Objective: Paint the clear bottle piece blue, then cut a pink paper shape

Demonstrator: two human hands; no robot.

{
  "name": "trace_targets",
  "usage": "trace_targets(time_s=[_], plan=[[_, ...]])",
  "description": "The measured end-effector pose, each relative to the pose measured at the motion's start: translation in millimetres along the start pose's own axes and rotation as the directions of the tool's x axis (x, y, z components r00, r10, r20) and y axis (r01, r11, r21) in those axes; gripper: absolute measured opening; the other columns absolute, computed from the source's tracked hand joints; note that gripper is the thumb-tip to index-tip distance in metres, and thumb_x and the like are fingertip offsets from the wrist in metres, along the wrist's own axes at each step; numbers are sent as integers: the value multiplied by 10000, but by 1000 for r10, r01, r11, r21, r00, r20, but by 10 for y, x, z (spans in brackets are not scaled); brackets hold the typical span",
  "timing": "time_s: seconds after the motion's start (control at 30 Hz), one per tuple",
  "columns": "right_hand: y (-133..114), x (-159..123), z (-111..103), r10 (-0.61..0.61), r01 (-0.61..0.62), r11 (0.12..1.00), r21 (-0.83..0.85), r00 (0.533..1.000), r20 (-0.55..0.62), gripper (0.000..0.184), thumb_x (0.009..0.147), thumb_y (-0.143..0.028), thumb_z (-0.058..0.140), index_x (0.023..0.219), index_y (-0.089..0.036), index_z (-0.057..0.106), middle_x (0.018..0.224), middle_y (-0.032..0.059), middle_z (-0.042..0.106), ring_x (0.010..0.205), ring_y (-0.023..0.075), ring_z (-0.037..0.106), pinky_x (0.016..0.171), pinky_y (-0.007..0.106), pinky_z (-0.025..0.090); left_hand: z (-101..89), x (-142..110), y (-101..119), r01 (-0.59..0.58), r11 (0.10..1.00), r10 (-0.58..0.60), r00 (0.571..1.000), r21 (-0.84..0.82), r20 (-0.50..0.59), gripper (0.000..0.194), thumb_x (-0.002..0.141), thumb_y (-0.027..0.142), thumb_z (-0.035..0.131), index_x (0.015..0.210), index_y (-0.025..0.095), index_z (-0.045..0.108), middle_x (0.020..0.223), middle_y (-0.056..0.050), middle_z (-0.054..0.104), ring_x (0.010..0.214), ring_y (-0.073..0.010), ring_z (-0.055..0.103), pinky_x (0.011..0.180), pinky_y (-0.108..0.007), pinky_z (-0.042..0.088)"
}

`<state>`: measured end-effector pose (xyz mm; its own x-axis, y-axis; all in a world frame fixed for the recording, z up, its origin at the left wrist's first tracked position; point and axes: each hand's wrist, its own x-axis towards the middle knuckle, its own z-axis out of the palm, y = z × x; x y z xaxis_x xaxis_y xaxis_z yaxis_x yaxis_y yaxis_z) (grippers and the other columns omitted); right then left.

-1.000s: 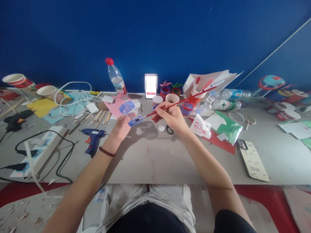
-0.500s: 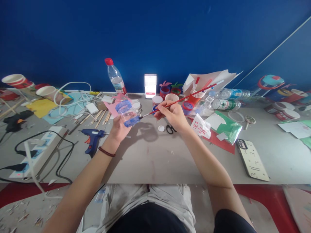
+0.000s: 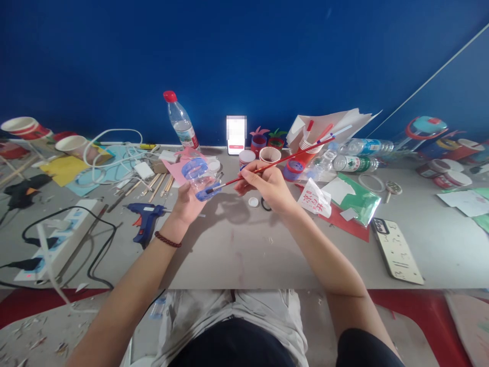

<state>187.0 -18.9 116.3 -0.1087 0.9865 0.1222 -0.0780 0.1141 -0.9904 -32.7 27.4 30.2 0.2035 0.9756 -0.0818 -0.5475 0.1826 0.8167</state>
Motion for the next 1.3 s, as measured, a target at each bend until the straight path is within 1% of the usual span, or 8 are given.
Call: trace_targets(time_s=[0.17, 0.33, 0.47, 0.63, 0.8, 0.97, 1.17, 1.3], plan=[[-17, -8, 39, -7, 7, 999, -32, 1000, 3, 411, 744, -580, 778, 775, -199, 627, 673, 22, 717, 644, 183, 713, 665, 357, 634, -14, 7, -12, -1, 1000, 1, 1000, -10, 0, 508, 564, 579, 812, 896, 204, 729, 969, -68, 744, 1193, -305, 614, 1009, -403, 475], [15, 60, -30, -32, 32, 999, -30, 999, -29, 393, 746, -564, 776, 764, -195, 642, 673, 28, 719, 609, 172, 694, 656, 358, 632, -35, 21, -13, 3, 1000, -3, 1000, -4, -19, 499, 570, 587, 799, 884, 204, 736, 1003, -80, 747, 1191, -307, 618, 1005, -401, 480], [55, 124, -92, -24, 23, 999, -27, 998, -55, 391, 729, -561, 788, 742, -194, 653, 653, 30, 710, 605, 180, 689, 604, 350, 621, -43, 31, -17, -12, 1000, 12, 1000, -7, -13, 512, 558, 601, 804, 875, 205, 737, 996, -74, 746, 1181, -300, 625, 1005, -391, 484], [57, 150, -152, -33, 32, 999, -15, 997, -73, 323, 764, -477, 785, 754, -181, 657, 646, 39, 696, 621, 189, 691, 614, 362, 616, -48, 35, -21, -24, 1000, 24, 1000, -13, -19, 501, 567, 605, 801, 872, 213, 732, 966, -78, 753, 1170, -314, 639, 998, -406, 497], [47, 118, -136, -35, 37, 999, 29, 999, -41, 314, 767, -469, 791, 758, -184, 661, 644, 26, 695, 595, 171, 677, 601, 347, 613, -56, 32, -23, -10, 1000, 10, 1000, -8, 1, 534, 554, 623, 807, 874, 201, 745, 968, -80, 760, 1153, -323, 650, 1003, -417, 501], [50, 84, -66, -24, 25, 998, 60, 1000, -9, 343, 753, -493, 801, 762, -178, 666, 664, 26, 698, 624, 167, 694, 589, 311, 616, -72, 39, -35, -21, 1000, 22, 999, -16, 25, 513, 587, 613, 791, 881, 195, 752, 970, -74, 766, 1143, -318, 658, 1028, -427, 483], [79, 129, -92, -17, 20, 998, 52, 999, -51, 366, 731, -506, 811, 748, -173, 658, 647, 22, 691, 584, 153, 673, 578, 311, 616, -98, 55, -62, -19, 999, 19, 1000, -45, 16, 524, 578, 608, 808, 888, 189, 750, 962, -66, 762, 1098, -296, 671, 996, -399, 497], [104, 164, -129, -29, 31, 999, 38, 997, -75, 350, 737, -476, 816, 751, -163, 660, 629, 26, 687, 607, 164, 685, 567, 305, 610, -70, 47, -33, -49, 992, 55, 997, -117, 53, 479, 606, 568, 811, 923, 218, 727, 943, -37, 757, 1028, -255, 690, 952, -360, 511]])
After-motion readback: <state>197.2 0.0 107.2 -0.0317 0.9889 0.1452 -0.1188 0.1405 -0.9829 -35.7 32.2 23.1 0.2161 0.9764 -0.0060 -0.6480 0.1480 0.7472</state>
